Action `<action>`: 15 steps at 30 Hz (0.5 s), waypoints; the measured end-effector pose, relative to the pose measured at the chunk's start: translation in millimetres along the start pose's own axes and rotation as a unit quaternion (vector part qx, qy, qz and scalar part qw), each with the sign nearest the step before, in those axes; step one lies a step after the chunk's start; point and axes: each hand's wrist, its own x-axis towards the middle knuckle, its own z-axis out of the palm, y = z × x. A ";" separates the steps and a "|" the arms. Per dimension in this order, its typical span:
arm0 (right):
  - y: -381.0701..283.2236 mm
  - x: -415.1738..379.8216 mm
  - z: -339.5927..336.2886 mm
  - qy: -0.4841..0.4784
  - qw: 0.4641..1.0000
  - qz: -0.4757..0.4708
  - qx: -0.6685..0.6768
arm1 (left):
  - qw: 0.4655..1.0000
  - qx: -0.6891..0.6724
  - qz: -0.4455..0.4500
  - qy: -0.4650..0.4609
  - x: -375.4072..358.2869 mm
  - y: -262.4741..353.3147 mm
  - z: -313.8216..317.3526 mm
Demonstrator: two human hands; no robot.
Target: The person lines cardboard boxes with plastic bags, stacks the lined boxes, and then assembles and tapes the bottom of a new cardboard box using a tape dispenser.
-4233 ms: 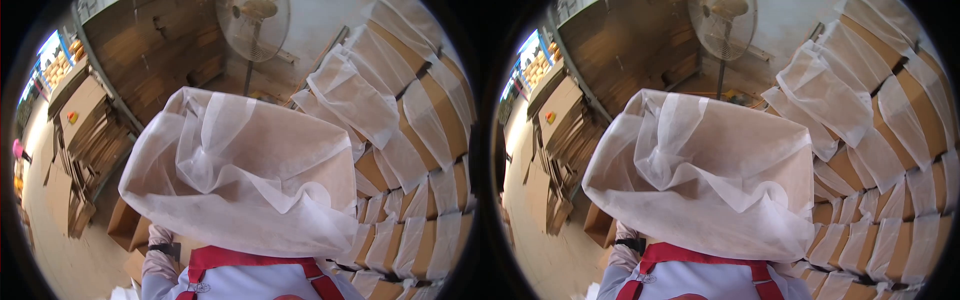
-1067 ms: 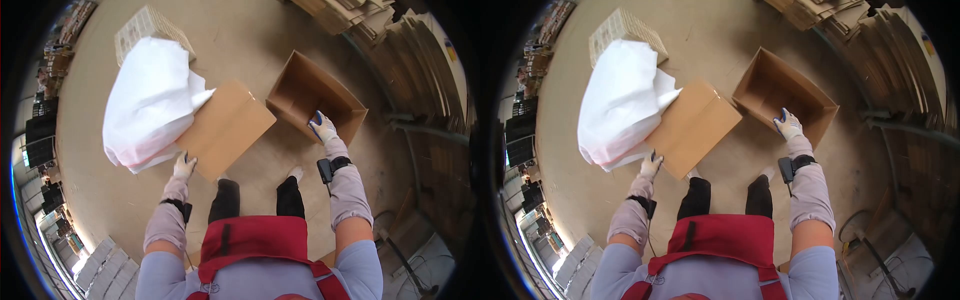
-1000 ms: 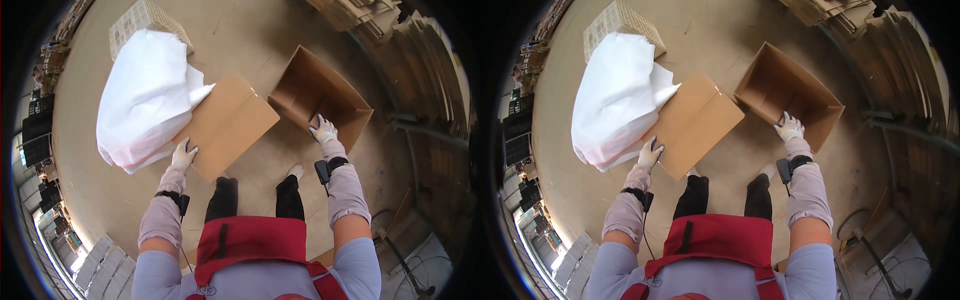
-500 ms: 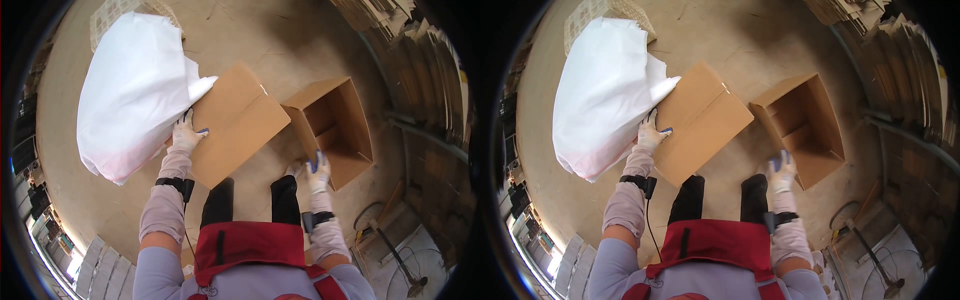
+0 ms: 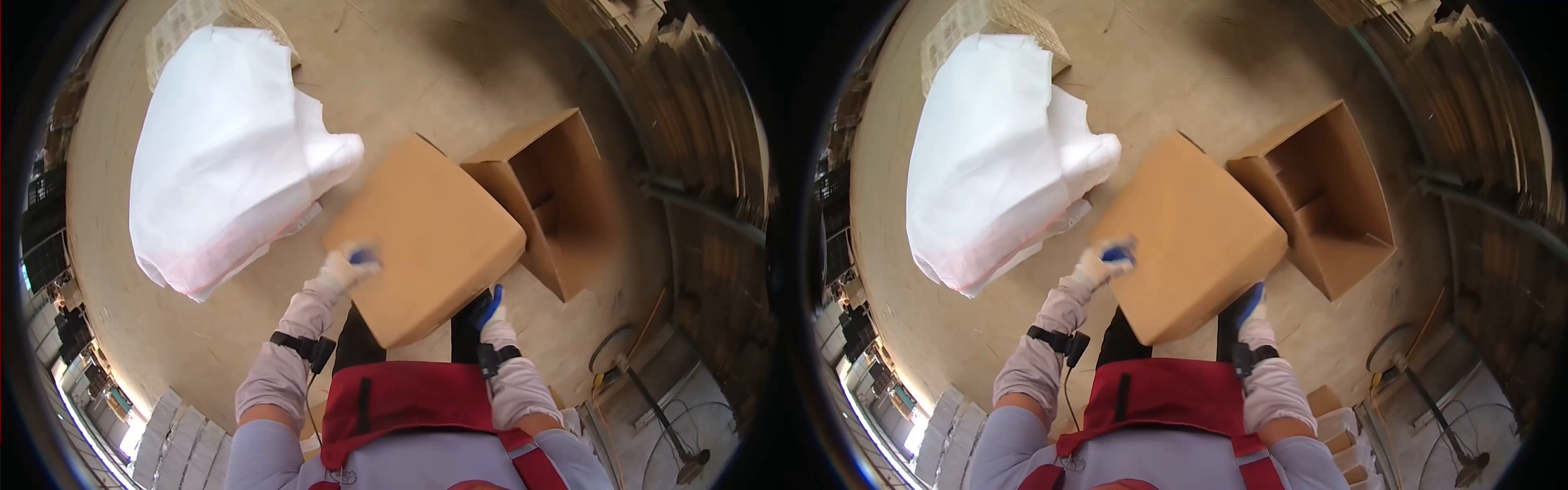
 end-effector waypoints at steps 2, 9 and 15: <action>-31.6 -38.3 18.2 0.049 0.997 -0.008 -0.054 | 0.919 0.202 0.178 0.288 20.1 -19.9 -11.9; -37.6 -49.1 20.4 0.238 0.963 0.044 -0.122 | 0.950 0.304 -0.062 0.025 114.2 -93.8 -5.5; -14.4 -50.7 23.0 0.227 0.962 0.004 -0.151 | 0.976 0.027 -0.107 -0.186 107.3 -174.2 21.6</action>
